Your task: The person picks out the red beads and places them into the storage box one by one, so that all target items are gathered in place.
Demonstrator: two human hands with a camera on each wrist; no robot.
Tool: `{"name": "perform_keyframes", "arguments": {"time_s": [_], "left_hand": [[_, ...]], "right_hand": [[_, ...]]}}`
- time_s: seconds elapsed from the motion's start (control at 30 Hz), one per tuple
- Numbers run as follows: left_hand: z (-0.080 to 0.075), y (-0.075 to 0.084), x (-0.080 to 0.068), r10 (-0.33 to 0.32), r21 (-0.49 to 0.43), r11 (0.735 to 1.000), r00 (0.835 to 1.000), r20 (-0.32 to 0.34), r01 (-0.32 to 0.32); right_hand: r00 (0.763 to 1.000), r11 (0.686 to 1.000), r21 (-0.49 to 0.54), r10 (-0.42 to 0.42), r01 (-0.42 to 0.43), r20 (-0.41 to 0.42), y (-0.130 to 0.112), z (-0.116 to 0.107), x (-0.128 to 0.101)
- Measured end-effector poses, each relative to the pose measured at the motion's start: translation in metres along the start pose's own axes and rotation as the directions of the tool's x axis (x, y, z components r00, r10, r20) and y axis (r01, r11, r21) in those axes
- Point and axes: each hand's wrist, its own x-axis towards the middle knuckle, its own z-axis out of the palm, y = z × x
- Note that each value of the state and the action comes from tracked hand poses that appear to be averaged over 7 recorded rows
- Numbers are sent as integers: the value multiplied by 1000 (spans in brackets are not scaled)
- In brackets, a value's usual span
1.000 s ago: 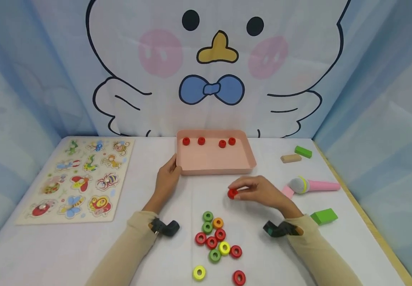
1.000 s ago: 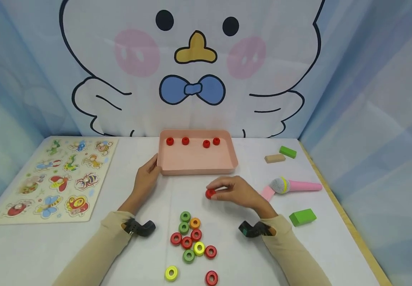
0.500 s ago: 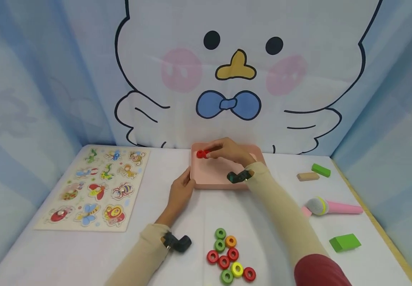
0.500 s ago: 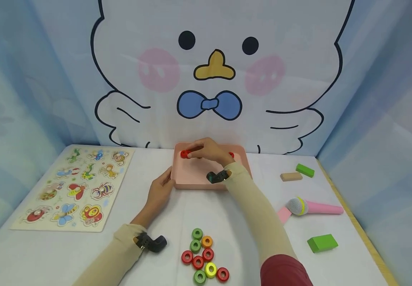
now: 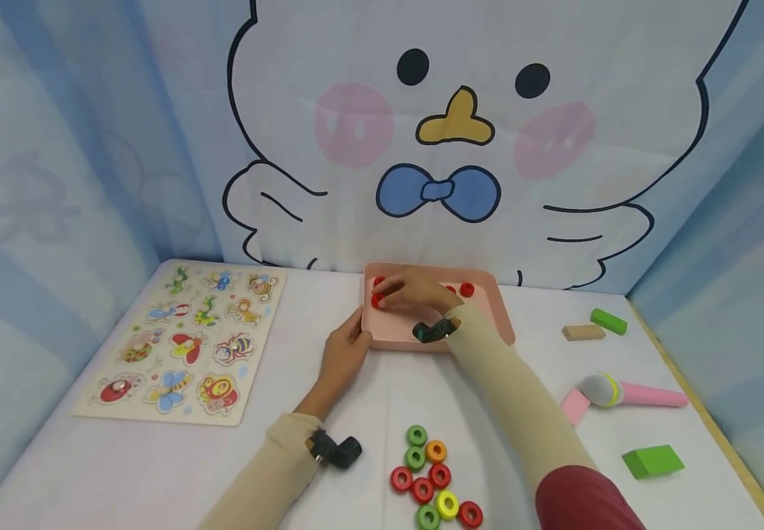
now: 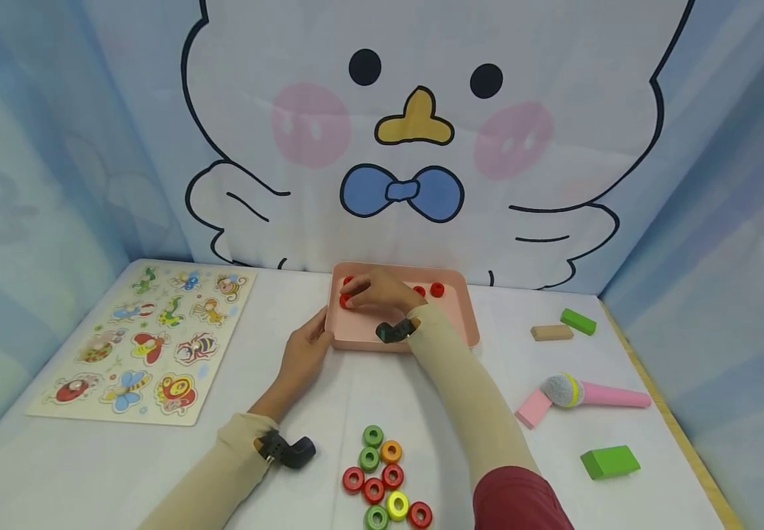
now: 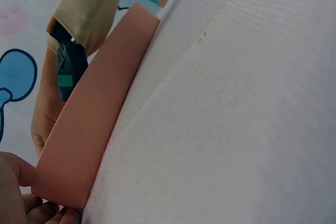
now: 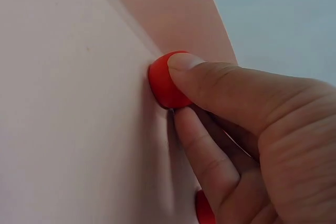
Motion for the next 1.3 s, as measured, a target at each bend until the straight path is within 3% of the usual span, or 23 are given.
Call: {"name": "perform_keyframes", "arguments": {"time_s": [0.33, 0.57, 0.77, 1.03, 1.3], "left_hand": [[1, 1, 1, -9, -9, 1000, 1000, -2, 9], [4, 1, 4, 7, 3, 1000, 1000, 15, -8], [1, 0, 4, 3, 17, 1000, 1000, 18, -3], [-1, 5, 4, -24, 3, 1000, 999, 41, 24], [-1, 6, 3, -42, 16, 999, 998, 44, 42]], "right_hand": [[999, 997, 66, -32, 30, 32, -1, -4, -7], [997, 996, 93, -1, 8, -74, 2, -14, -43], [988, 993, 77, -77, 88, -134, 1, -9, -92], [968, 959, 139, -233, 245, -97, 2, 21, -183], [973, 937, 267, -229, 226, -20, 17, 62, -284]]}}
